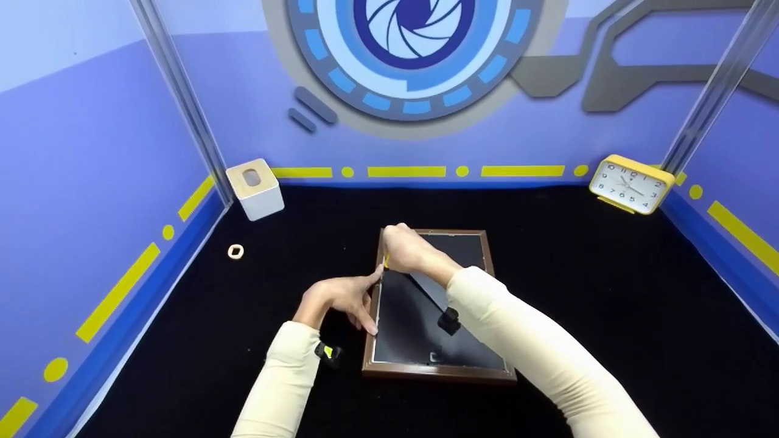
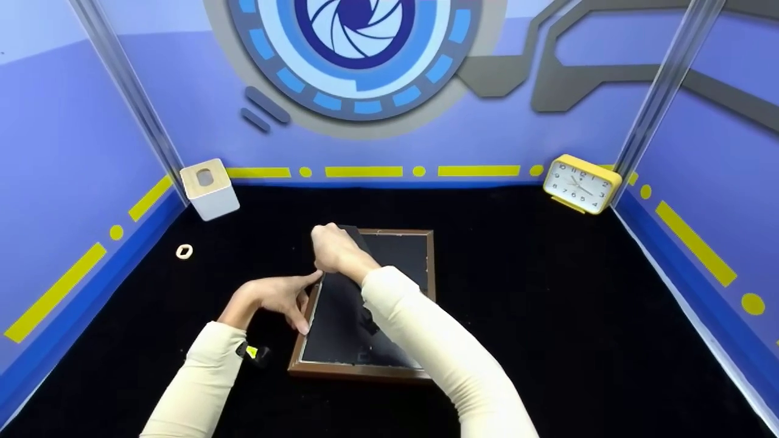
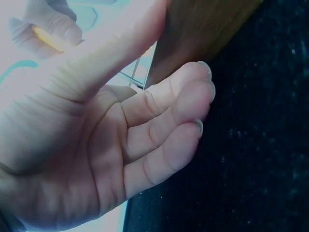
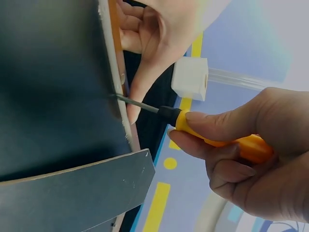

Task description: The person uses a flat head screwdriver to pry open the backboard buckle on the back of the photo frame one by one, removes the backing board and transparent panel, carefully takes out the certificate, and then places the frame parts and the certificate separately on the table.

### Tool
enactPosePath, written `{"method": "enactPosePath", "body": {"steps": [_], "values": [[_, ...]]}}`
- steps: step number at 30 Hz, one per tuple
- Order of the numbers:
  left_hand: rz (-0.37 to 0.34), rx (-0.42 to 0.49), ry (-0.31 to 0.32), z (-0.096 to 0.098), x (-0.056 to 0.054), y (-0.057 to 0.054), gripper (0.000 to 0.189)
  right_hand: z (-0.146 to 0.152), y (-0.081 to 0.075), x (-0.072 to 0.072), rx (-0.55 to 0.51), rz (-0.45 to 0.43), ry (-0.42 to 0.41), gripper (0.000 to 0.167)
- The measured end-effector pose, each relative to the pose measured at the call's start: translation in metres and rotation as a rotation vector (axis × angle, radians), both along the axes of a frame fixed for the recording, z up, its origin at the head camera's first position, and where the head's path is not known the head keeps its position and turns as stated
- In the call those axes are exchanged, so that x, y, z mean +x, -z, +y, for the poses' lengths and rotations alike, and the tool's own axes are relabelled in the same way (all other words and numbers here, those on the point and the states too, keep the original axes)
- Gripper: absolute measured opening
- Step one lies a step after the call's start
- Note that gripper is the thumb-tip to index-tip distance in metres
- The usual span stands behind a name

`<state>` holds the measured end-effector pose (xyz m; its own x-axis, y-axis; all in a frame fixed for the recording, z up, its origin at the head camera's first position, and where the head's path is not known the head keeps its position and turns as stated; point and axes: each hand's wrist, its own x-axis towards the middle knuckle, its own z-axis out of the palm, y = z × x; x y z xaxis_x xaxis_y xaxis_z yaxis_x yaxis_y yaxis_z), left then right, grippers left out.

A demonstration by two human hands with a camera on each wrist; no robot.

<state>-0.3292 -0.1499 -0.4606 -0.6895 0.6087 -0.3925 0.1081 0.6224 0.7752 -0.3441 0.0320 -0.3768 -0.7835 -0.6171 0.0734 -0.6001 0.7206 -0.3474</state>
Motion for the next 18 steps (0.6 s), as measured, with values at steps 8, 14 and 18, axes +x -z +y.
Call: {"method": "enactPosePath", "body": {"steps": [8, 14, 18], "values": [[-0.001, 0.004, 0.001, 0.001, 0.002, 0.002, 0.134, -0.011, -0.004, 0.003, 0.075, -0.043, 0.04, 0.019], [0.008, 0.001, -0.002, -0.001, 0.002, 0.002, 0.134, -0.02, -0.006, 0.002, 0.107, -0.033, 0.034, 0.025], [0.013, 0.002, 0.0, -0.002, 0.0, 0.002, 0.134, -0.017, -0.006, 0.0, 0.1, -0.051, 0.046, 0.019]]}}
